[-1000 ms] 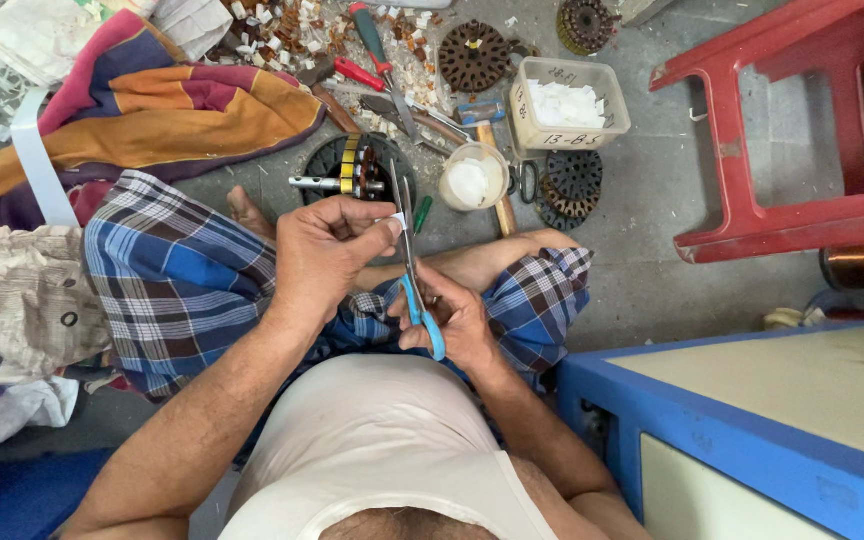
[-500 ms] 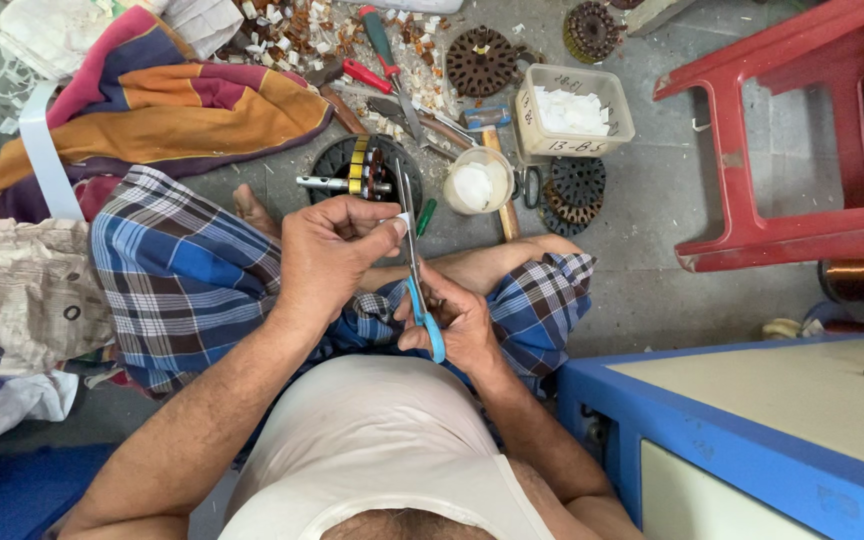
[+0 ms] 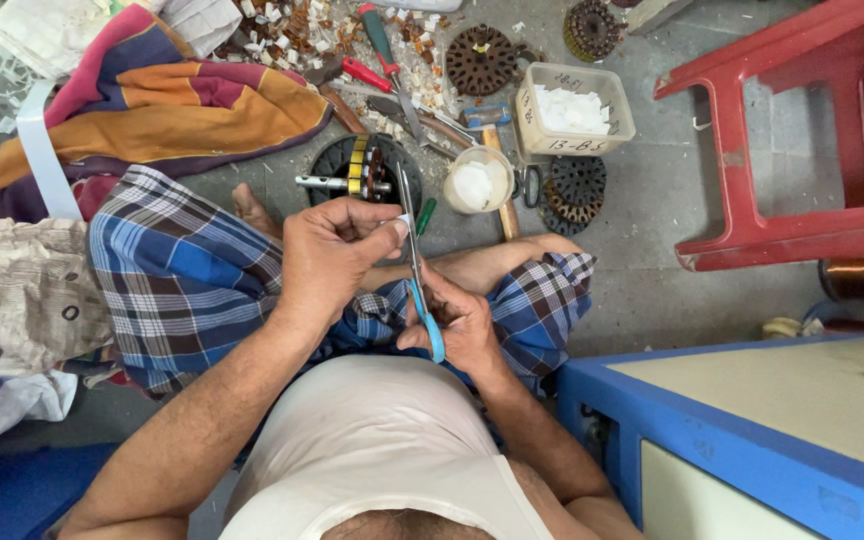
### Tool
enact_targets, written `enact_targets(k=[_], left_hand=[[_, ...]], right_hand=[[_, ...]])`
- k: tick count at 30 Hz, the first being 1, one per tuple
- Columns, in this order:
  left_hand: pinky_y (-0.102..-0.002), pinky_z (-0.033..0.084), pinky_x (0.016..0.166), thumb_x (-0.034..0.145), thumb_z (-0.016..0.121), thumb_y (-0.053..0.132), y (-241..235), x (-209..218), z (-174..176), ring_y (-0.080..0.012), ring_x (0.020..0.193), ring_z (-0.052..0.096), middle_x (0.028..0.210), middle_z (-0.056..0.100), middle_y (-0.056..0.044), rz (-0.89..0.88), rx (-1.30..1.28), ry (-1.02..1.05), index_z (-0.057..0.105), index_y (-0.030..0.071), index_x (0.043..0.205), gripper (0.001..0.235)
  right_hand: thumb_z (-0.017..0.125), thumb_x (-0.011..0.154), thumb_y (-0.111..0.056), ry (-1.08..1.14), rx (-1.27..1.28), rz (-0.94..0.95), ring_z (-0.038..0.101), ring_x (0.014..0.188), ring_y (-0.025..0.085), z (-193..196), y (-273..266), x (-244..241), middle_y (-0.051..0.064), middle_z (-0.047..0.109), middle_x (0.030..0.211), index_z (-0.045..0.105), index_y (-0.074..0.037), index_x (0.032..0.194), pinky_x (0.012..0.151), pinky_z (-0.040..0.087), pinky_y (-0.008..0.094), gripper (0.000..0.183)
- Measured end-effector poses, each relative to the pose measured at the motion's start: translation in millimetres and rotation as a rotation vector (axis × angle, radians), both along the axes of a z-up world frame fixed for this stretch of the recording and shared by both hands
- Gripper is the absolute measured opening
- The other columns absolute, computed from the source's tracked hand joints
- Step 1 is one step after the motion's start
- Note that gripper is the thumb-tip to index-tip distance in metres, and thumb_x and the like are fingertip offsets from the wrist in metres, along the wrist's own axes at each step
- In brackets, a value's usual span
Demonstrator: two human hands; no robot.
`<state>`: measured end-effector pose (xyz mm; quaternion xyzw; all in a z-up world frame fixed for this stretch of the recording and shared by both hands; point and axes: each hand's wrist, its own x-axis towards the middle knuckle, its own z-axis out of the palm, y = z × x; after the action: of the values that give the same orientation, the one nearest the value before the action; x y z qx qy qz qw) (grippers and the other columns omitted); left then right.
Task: The person repairs a fan stator by cutting pieces of white insulation material and inserting them into the slots of the stator core by hand.
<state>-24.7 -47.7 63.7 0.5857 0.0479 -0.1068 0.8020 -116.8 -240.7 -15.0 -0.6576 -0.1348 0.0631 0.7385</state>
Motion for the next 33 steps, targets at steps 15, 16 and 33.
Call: enact_targets(k=[15, 16, 33], left_hand=[[-0.021, 0.056, 0.071, 0.087, 0.08, 0.005, 33, -20, -18, -0.0092, 0.076, 0.07, 0.086, 0.077, -0.006, 0.008, 0.026, 0.104, 0.077, -0.002, 0.103, 0.018], [-0.021, 0.054, 0.072, 0.087, 0.082, 0.004, 36, -23, -21, -0.0094, 0.079, 0.067, 0.089, 0.073, -0.005, 0.016, 0.084, 0.016, 0.078, -0.002, 0.103, 0.017], [-0.021, 0.058, 0.072, 0.092, 0.081, 0.002, 40, -29, -38, -0.0099, 0.077, 0.069, 0.09, 0.069, -0.007, 0.049, -0.109, -0.014, 0.076, -0.005, 0.104, 0.015]], right_hand=[[0.092, 0.072, -0.027, 0.186, -0.889, -0.228, 0.069, 0.073, 0.029, -40, -42, 107, 0.024, 0.072, 0.088, 0.043, -0.015, 0.156, 0.06, 0.053, 0.039, 0.098], [0.095, 0.068, -0.035, -0.223, -1.003, -0.256, 0.073, 0.084, 0.03, -53, -42, 117, 0.021, 0.073, 0.097, 0.048, -0.014, 0.149, 0.069, 0.058, 0.039, 0.096], [0.077, 0.085, -0.018, 0.269, -1.542, 0.09, 0.07, 0.098, 0.042, -123, -36, 164, 0.027, 0.072, 0.104, 0.031, -0.011, 0.157, 0.085, 0.056, 0.051, 0.086]])
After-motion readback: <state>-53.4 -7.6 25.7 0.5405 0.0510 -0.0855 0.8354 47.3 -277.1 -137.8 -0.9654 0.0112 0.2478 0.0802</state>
